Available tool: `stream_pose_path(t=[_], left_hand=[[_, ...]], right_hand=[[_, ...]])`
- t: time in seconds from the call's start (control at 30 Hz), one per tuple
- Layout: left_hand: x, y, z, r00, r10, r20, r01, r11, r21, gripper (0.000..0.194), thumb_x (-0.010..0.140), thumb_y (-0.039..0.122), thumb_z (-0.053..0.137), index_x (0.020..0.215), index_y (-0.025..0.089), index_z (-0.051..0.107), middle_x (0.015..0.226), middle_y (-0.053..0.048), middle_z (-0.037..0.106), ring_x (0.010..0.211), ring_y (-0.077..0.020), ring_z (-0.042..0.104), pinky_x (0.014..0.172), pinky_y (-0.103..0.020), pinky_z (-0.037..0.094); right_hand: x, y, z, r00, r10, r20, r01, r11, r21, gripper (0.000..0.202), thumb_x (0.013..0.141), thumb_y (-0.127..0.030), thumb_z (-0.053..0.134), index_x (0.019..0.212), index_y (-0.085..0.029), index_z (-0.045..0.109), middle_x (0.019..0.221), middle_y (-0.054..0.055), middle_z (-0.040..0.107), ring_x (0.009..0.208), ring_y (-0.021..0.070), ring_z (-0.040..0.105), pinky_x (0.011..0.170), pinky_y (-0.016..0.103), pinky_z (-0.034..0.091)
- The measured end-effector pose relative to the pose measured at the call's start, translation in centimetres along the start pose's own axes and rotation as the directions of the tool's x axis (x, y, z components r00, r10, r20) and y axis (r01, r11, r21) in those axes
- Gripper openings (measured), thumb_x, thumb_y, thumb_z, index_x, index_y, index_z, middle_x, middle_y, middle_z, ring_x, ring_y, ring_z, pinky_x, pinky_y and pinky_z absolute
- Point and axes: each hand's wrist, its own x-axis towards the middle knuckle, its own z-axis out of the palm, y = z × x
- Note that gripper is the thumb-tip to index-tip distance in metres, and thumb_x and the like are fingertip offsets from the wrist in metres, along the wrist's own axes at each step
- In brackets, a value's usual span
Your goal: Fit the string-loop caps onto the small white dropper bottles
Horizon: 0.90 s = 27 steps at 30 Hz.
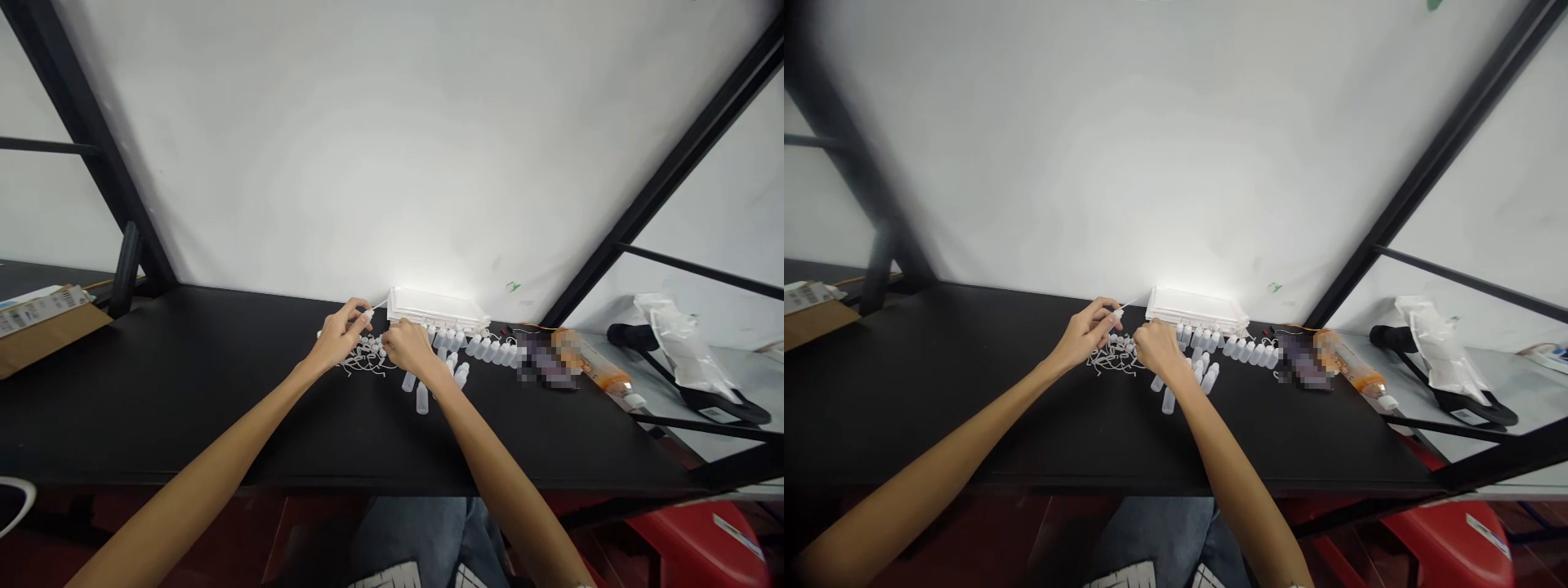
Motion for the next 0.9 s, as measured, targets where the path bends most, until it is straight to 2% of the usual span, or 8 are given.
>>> stream_pose_path(t=[0.17, 0.37, 0.47, 0.57, 0.7, 0.8, 0.9], left_hand=[[0.0, -0.1, 0.1, 1.000, 0.012, -0.011, -0.013, 0.998, -0.063, 0.022, 0.091, 0.038, 0.050, 0.105, 0.020, 0.052, 0.076, 0.001, 0.060, 0.045, -0.0057, 0.037, 0.045, -0.019, 0.031], [0.2, -1.3, 0.8, 1.000, 0.000, -0.028, -0.003, 0.995, -0.098, 0.020, 0.092, 0.040, 0.050, 0.097, 0.021, 0.051, 0.067, 0.004, 0.051, 0.050, -0.0074, 0.038, 0.048, -0.018, 0.031], [0.3, -1.3, 1.2, 0.997, -0.055, -0.050, 0.044, 0.981, -0.187, 0.023, 0.092, 0.043, 0.049, 0.089, 0.020, 0.049, 0.061, 0.006, 0.041, 0.049, -0.0075, 0.035, 0.045, -0.017, 0.028], [0.3, -0.8, 1.3, 0.992, -0.127, -0.025, 0.114, 0.952, -0.285, 0.025, 0.091, 0.043, 0.049, 0.083, 0.020, 0.046, 0.057, 0.007, 0.032, 0.046, -0.0065, 0.030, 0.042, -0.016, 0.024], [0.2, -0.2, 1.2, 0.979, -0.205, 0.023, 0.200, 0.917, -0.346, 0.023, 0.091, 0.041, 0.050, 0.082, 0.020, 0.044, 0.054, 0.009, 0.030, 0.042, -0.0052, 0.025, 0.039, -0.014, 0.019], [0.1, -0.1, 1.2, 0.969, -0.245, 0.039, 0.243, 0.906, -0.347, 0.023, 0.090, 0.041, 0.051, 0.082, 0.021, 0.043, 0.053, 0.009, 0.030, 0.040, -0.0049, 0.025, 0.038, -0.013, 0.018], [0.0, -0.2, 1.3, 0.963, -0.262, 0.061, 0.266, 0.894, -0.360, 0.024, 0.090, 0.041, 0.052, 0.082, 0.021, 0.043, 0.051, 0.009, 0.030, 0.039, -0.0043, 0.025, 0.037, -0.013, 0.016]], right_hand=[[-0.5, -0.1, 0.6, 1.000, -0.005, -0.028, 0.006, 1.000, 0.024, 0.027, 0.083, -0.011, 0.049, 0.088, -0.020, 0.073, 0.094, 0.007, 0.073, 0.092, 0.0237, 0.063, 0.063, 0.028, 0.037], [-0.6, -0.3, 1.0, 0.999, -0.016, -0.041, 0.019, 0.996, 0.091, 0.023, 0.081, -0.013, 0.052, 0.087, -0.023, 0.072, 0.091, 0.003, 0.074, 0.088, 0.0215, 0.064, 0.059, 0.028, 0.032], [-0.7, -0.4, 1.4, 0.999, -0.028, -0.041, 0.032, 0.994, 0.102, 0.025, 0.080, -0.011, 0.051, 0.086, -0.022, 0.072, 0.090, 0.004, 0.074, 0.088, 0.0211, 0.064, 0.059, 0.028, 0.031], [-0.8, -0.5, 1.5, 0.998, -0.019, -0.053, 0.026, 0.992, 0.124, 0.028, 0.081, -0.009, 0.049, 0.087, -0.022, 0.073, 0.089, 0.005, 0.074, 0.089, 0.0208, 0.064, 0.060, 0.027, 0.032], [-1.2, 0.3, 0.6, 0.984, 0.052, -0.172, -0.006, 0.967, 0.256, 0.025, 0.083, -0.012, 0.051, 0.086, -0.022, 0.074, 0.086, 0.003, 0.074, 0.084, 0.0192, 0.064, 0.061, 0.026, 0.034], [-1.5, 1.2, -0.1, 0.943, 0.184, -0.279, -0.020, 0.864, 0.502, 0.019, 0.083, -0.017, 0.056, 0.084, -0.022, 0.074, 0.081, 0.001, 0.073, 0.075, 0.0162, 0.062, 0.065, 0.025, 0.039], [-1.5, 1.8, -0.3, 0.901, 0.303, -0.311, 0.064, 0.616, 0.785, 0.011, 0.079, -0.024, 0.063, 0.083, -0.020, 0.072, 0.083, 0.002, 0.073, 0.072, 0.0145, 0.061, 0.070, 0.026, 0.046]])
